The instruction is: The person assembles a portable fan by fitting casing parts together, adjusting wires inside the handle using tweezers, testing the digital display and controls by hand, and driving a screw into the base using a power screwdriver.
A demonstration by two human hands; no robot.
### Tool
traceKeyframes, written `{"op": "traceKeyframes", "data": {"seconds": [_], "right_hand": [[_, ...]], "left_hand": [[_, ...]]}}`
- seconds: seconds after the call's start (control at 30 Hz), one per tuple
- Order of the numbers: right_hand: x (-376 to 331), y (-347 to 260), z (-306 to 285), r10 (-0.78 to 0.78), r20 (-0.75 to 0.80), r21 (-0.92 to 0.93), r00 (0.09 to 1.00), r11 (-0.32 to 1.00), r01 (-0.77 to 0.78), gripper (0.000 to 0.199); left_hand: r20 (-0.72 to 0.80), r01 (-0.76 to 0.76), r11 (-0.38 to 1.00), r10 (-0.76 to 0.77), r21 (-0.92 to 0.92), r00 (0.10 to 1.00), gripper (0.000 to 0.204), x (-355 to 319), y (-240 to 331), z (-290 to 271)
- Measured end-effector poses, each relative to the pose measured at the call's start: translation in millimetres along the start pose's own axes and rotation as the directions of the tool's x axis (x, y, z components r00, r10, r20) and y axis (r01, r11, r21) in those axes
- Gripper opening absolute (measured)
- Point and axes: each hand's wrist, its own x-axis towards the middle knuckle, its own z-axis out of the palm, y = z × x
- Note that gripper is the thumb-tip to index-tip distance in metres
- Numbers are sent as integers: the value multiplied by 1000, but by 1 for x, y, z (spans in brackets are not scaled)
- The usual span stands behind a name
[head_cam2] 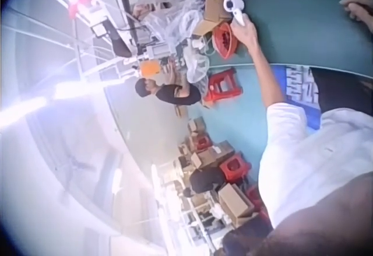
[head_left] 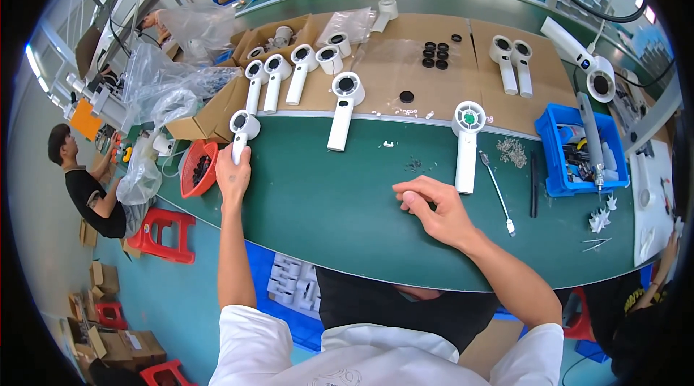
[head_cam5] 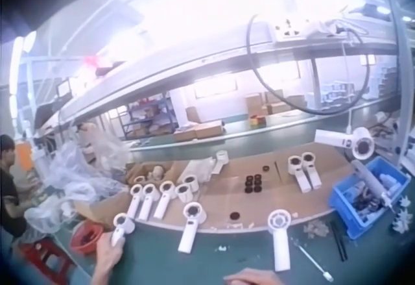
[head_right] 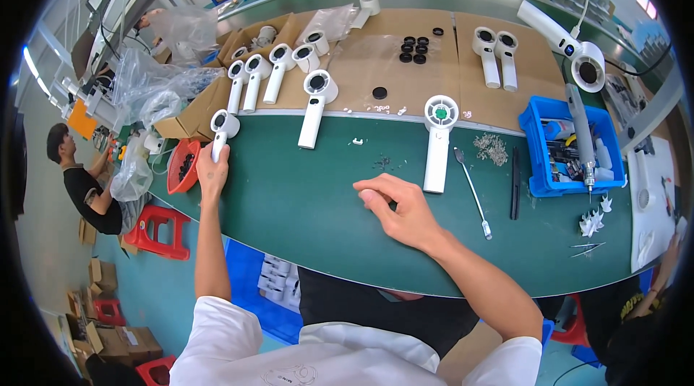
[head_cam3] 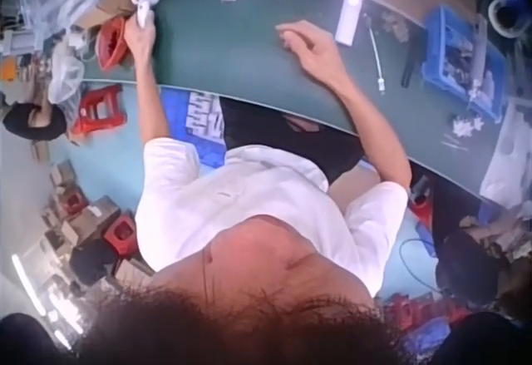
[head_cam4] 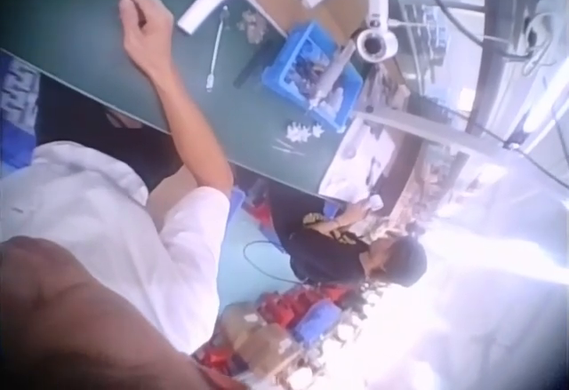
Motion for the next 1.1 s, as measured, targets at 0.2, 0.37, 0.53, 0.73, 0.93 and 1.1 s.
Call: {"op": "traceKeyframes", "data": {"seconds": [0.2,0.37,0.53,0.73,0.93,1.1], "right_hand": [[1,-15,-17,39,-137,10,990,999,-38,19],[19,-27,-76,-61,-612,-227,789,968,-102,20],[22,-20,-98,-79,-635,-453,769,843,-288,28],[17,0,-81,4,-477,-645,879,677,-354,33],[13,-1,-67,135,-476,-622,869,647,-442,48],[11,-2,-66,132,-476,-671,870,585,-456,49]], "left_hand": [[-6,-66,987,67,149,998,44,0,-13,7],[-42,-96,960,110,262,993,52,-9,-8,9],[-260,-327,934,355,145,898,36,-24,48,6],[-82,-341,792,349,-507,934,16,-66,193,26],[-147,-510,843,490,-173,859,33,-32,224,80],[100,-189,971,205,-144,974,50,-24,195,87]]}}
